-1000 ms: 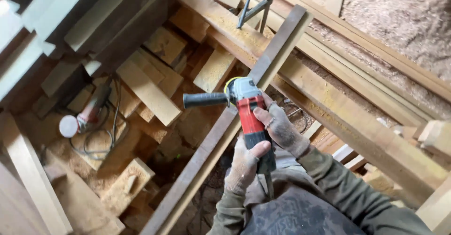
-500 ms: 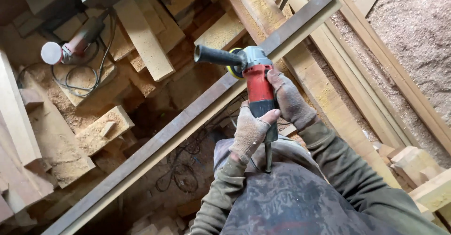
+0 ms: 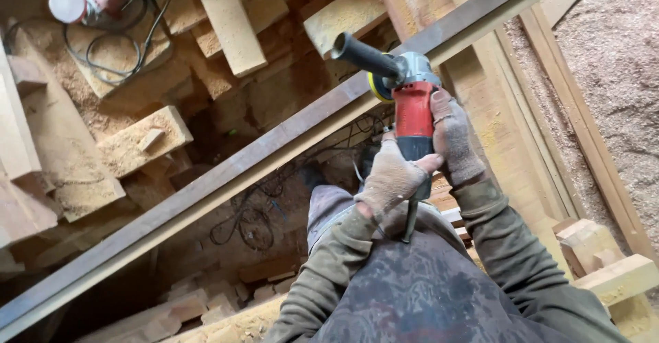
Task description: Using an angle grinder with a sanding attachment to smooth the surface of a wooden frame component.
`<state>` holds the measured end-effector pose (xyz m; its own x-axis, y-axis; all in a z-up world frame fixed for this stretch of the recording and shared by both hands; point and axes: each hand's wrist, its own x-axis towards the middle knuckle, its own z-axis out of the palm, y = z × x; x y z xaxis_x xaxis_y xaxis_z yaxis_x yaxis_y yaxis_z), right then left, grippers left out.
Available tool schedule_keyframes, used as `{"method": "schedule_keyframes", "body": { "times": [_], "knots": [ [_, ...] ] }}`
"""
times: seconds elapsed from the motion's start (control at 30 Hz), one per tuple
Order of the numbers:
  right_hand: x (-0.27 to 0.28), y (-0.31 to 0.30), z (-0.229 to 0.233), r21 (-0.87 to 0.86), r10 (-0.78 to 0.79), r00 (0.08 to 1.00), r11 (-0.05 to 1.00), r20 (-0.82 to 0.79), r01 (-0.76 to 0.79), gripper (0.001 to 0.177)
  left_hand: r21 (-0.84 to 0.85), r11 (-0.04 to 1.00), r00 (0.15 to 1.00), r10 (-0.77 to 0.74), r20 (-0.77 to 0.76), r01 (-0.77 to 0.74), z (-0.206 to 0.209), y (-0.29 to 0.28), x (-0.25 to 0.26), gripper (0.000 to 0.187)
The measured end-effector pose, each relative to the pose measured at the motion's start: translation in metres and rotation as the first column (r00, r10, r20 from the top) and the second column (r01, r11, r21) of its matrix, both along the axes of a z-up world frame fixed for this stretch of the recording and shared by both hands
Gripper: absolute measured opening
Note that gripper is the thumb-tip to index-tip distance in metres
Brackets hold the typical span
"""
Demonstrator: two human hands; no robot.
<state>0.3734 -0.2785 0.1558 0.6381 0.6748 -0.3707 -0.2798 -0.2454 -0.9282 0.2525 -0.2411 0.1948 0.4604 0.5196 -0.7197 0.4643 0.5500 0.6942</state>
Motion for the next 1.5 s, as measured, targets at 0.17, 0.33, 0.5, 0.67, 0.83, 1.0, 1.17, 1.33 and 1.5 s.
{"method": "schedule_keyframes", "body": {
  "times": [0.17,0.33,0.5,0.67,0.83,1.0,1.17,1.33,1.5],
  "knots": [
    [0.003,0.008,-0.016,-0.134,-0.009,1.000,0.991,0.000,0.009,0.044,0.046,0.997,0.995,-0.052,-0.084,0.056,-0.014,0.000,-0.005,0.073],
    [-0.023,0.017,0.022,-0.221,0.128,0.992,0.967,-0.018,-0.129,0.049,0.137,0.983,0.986,-0.101,-0.133,0.119,-0.014,0.000,-0.010,0.073],
    [-0.011,0.035,-0.019,-0.225,0.081,0.996,0.972,0.032,-0.072,0.043,0.306,0.889,0.939,-0.340,-0.059,0.341,0.001,0.016,-0.040,0.103],
    [-0.047,0.046,0.012,-0.469,0.415,0.796,0.862,0.441,-0.190,0.061,0.979,0.184,0.977,-0.176,0.123,-0.090,0.006,0.021,-0.150,0.041],
    [-0.088,0.054,0.023,-0.839,0.755,0.616,0.471,0.224,-0.273,0.075,0.987,0.050,0.987,0.058,-0.153,0.151,-0.046,0.060,-0.208,0.055],
    [-0.083,0.056,-0.003,-0.872,0.879,0.409,0.383,0.243,-0.306,0.085,0.891,0.327,0.947,-0.044,-0.317,0.314,-0.102,0.051,-0.187,0.049],
    [-0.033,0.058,0.009,-0.878,0.851,0.453,0.408,0.266,-0.251,0.074,0.912,0.293,0.953,0.008,-0.301,0.286,-0.126,0.052,-0.119,0.043],
    [0.002,0.055,0.006,-0.903,0.848,0.483,0.363,0.217,-0.231,0.083,0.869,0.378,0.940,-0.011,-0.341,0.320,-0.136,0.045,-0.082,0.046],
    [-0.049,0.072,0.003,-0.901,0.892,0.391,0.345,0.227,-0.263,0.096,0.837,0.372,0.883,0.084,-0.462,0.402,-0.110,0.039,-0.138,0.043]
  ]
}}
